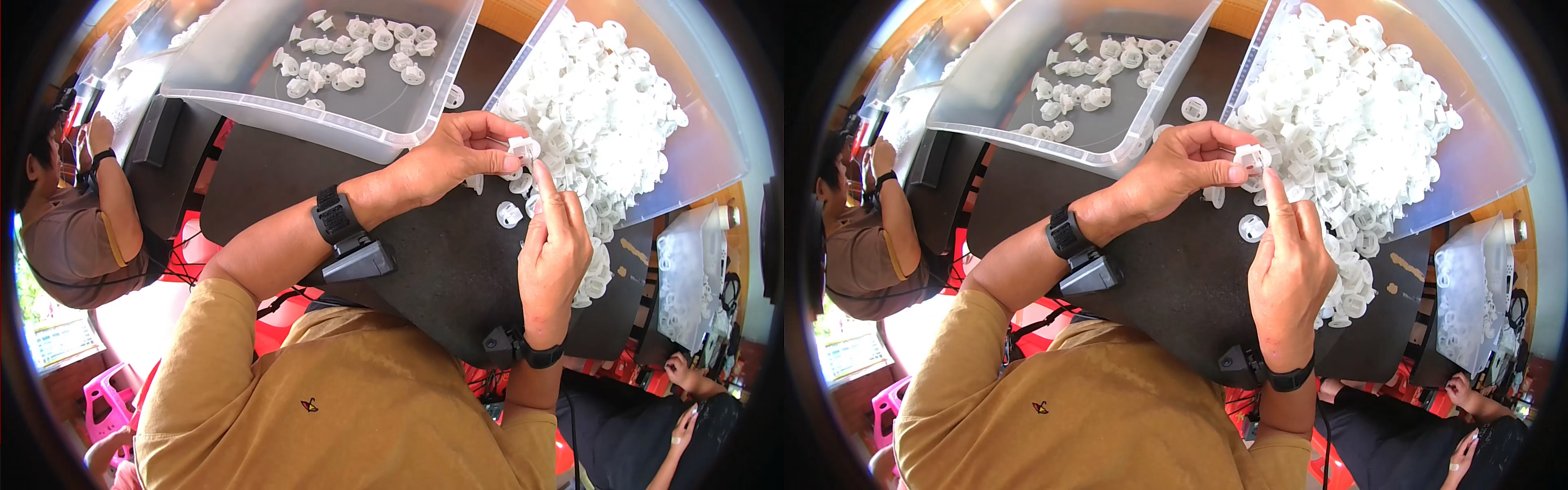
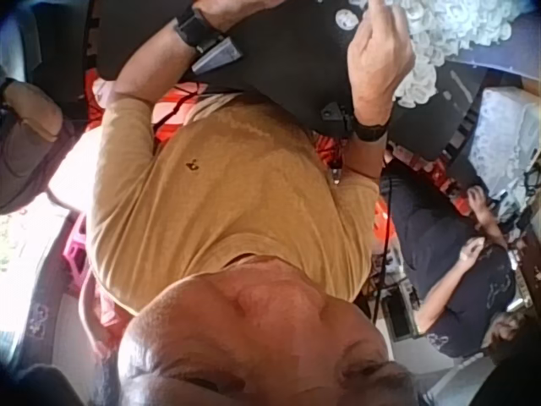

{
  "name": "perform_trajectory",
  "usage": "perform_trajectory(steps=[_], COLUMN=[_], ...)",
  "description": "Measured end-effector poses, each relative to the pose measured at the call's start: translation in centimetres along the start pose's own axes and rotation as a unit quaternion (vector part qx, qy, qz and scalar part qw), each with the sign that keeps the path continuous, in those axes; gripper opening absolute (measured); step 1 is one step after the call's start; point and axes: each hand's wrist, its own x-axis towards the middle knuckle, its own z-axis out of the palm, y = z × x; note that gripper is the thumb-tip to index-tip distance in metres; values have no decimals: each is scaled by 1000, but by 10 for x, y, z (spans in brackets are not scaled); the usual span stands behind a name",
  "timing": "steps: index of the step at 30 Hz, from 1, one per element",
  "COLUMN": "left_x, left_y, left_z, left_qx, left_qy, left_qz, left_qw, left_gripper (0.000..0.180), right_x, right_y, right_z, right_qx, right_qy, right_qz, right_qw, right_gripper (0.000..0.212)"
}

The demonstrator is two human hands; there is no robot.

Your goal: Inspecting and manipulating small white plastic components using a fine hand tool.

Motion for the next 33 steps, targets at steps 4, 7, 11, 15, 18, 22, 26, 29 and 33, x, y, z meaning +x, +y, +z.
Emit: perform_trajectory(steps=[4, 7, 11, 15, 18, 22, 26, 29, 33], left_x=[0, 0, 0, 0, 0, -2, -4, -5, -3], left_y=[1, 0, 0, -1, 0, 5, 10, 12, 7], left_z=[1, 0, 1, 1, 1, 5, 8, 10, 7], left_qx=[-11, -9, -10, -17, -26, 51, 88, 73, 83], left_qy=[3, 3, 0, -1, -8, 6, 13, 8, 11], left_qz=[-3, 1, -1, -9, -10, -8, -16, -24, -20], left_qw=[1000, 1000, 1000, 1000, 1000, 999, 996, 997, 996], left_gripper=[37, 37, 36, 36, 34, 32, 33, 34, 34], right_x=[0, 0, -2, -1, -1, -1, -2, -2, 0], right_y=[0, 0, 1, -3, -7, -7, -2, 1, 3], right_z=[-1, -1, 0, -2, -6, -8, -8, -12, -8], right_qx=[-16, -21, -36, -58, -63, -68, -24, -14, -14], right_qy=[1, -4, 7, 11, 5, -12, -13, -45, -35], right_qz=[-7, -6, -15, -15, -1, -3, -10, 8, -8], right_qw=[1000, 1000, 999, 998, 998, 998, 1000, 999, 999], right_gripper=[59, 60, 59, 57, 56, 56, 55, 51, 51])
